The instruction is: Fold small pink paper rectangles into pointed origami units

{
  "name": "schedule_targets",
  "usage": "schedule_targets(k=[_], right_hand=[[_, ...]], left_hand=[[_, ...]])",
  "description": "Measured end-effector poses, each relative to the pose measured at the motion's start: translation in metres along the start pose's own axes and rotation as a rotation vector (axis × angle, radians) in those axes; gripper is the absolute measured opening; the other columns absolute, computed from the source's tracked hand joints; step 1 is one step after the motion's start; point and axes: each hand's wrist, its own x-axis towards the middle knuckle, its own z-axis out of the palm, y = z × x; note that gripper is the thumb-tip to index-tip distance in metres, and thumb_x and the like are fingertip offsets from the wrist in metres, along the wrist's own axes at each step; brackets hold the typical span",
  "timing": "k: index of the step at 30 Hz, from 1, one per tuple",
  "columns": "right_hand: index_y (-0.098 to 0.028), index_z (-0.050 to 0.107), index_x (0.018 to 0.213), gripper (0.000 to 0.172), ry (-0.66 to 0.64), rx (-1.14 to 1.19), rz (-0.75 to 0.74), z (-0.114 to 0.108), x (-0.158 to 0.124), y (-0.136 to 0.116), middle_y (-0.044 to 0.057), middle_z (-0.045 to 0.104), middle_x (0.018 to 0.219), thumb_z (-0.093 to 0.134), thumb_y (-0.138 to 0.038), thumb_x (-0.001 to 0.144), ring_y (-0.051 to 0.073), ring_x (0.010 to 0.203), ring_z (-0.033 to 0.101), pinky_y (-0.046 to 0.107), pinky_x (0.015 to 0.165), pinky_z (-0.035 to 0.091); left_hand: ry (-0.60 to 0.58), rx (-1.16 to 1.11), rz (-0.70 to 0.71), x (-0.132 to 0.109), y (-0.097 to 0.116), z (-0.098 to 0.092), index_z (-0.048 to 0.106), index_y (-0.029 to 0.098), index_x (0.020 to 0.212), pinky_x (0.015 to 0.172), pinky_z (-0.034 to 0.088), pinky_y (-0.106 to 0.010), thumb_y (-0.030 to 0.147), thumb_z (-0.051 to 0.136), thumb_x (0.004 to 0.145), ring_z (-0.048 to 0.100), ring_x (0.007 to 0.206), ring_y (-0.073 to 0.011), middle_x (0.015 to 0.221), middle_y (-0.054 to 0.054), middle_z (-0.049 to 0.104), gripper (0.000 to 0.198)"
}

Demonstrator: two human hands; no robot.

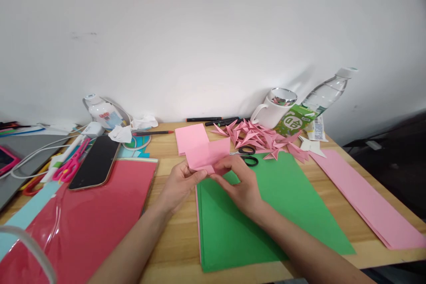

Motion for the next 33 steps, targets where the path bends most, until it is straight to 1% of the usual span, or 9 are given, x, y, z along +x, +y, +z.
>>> schedule_targets(k=[2,4,7,10,13,18,24,27,33], right_hand=[[-0.020,0.055,0.100,0.034,0.067,-0.034,0.061,0.0009,-0.0013,0.0014,0.009,0.057,0.102,0.072,-0.028,0.071,0.023,0.099,0.053,0.039,0.083,0.046],[-0.021,0.045,0.118,0.062,0.081,0.024,0.178,0.0025,-0.0023,0.0034,0.013,0.048,0.120,0.076,-0.033,0.065,0.026,0.109,0.049,0.043,0.088,0.045],[-0.023,0.027,0.133,0.089,0.039,0.250,0.400,0.0057,-0.0031,0.0047,0.015,0.045,0.125,0.078,-0.036,0.061,0.024,0.100,0.056,0.040,0.081,0.050],[-0.021,0.024,0.134,0.098,0.022,0.441,0.558,0.0078,-0.0026,0.0025,0.012,0.055,0.113,0.080,-0.036,0.055,0.022,0.089,0.062,0.035,0.073,0.053],[-0.020,0.032,0.127,0.092,0.020,0.510,0.641,0.0077,-0.0005,-0.0011,0.007,0.064,0.097,0.081,-0.034,0.051,0.021,0.078,0.064,0.033,0.066,0.054],[-0.015,0.055,0.106,0.062,0.007,0.443,0.657,0.0059,0.0021,-0.0024,0.009,0.067,0.099,0.080,-0.036,0.053,0.025,0.088,0.063,0.036,0.074,0.052],[-0.011,0.060,0.094,0.051,-0.027,0.448,0.738,0.0063,0.0002,-0.0014,0.009,0.070,0.084,0.077,-0.039,0.055,0.023,0.070,0.064,0.033,0.060,0.052],[-0.011,0.061,0.094,0.049,-0.036,0.441,0.712,0.0065,-0.0005,-0.0020,0.010,0.070,0.088,0.077,-0.037,0.056,0.023,0.074,0.064,0.033,0.065,0.052],[-0.011,0.062,0.095,0.048,-0.065,0.416,0.695,0.0064,-0.0013,-0.0033,0.010,0.071,0.089,0.076,-0.038,0.058,0.025,0.077,0.065,0.035,0.066,0.053]], left_hand=[[0.047,-0.005,-0.004,0.0002,-0.0014,-0.0001,0.065,0.012,0.093,0.082,0.047,-0.033,0.022,0.072,0.069,0.064,0.084,-0.0185,0.089,-0.009,0.071,0.027],[0.075,-0.002,-0.012,-0.0002,-0.0023,0.0001,0.065,0.012,0.088,0.078,0.047,-0.031,0.023,0.072,0.070,0.063,0.078,-0.0168,0.085,-0.008,0.071,0.023],[0.085,0.015,-0.012,-0.0015,-0.0025,0.0019,0.065,0.012,0.090,0.076,0.047,-0.030,0.024,0.071,0.070,0.063,0.076,-0.0159,0.084,-0.008,0.070,0.023],[0.084,0.030,0.012,-0.0027,-0.0024,0.0046,0.064,0.014,0.097,0.080,0.047,-0.030,0.023,0.070,0.072,0.062,0.082,-0.0157,0.091,-0.007,0.069,0.027],[0.069,0.030,0.030,-0.0026,-0.0028,0.0060,0.065,0.015,0.098,0.082,0.046,-0.029,0.023,0.069,0.073,0.061,0.088,-0.0158,0.096,-0.007,0.068,0.027],[0.083,0.094,0.043,-0.0008,-0.0033,0.0053,0.066,0.014,0.096,0.074,0.048,-0.027,0.025,0.068,0.074,0.061,0.077,-0.0143,0.087,-0.006,0.069,0.025],[0.133,0.238,0.069,-0.0011,-0.0025,0.0045,0.067,0.013,0.082,0.060,0.044,-0.021,0.028,0.071,0.070,0.055,0.060,-0.0095,0.067,-0.001,0.064,0.019],[0.162,0.253,0.065,-0.0009,-0.0039,0.0037,0.066,0.014,0.075,0.060,0.043,-0.020,0.026,0.072,0.068,0.054,0.060,-0.0093,0.064,0.000,0.063,0.015],[0.155,0.178,0.047,-0.0002,-0.0061,0.0040,0.068,0.014,0.080,0.065,0.044,-0.023,0.025,0.073,0.066,0.056,0.064,-0.0118,0.070,-0.002,0.066,0.019]])
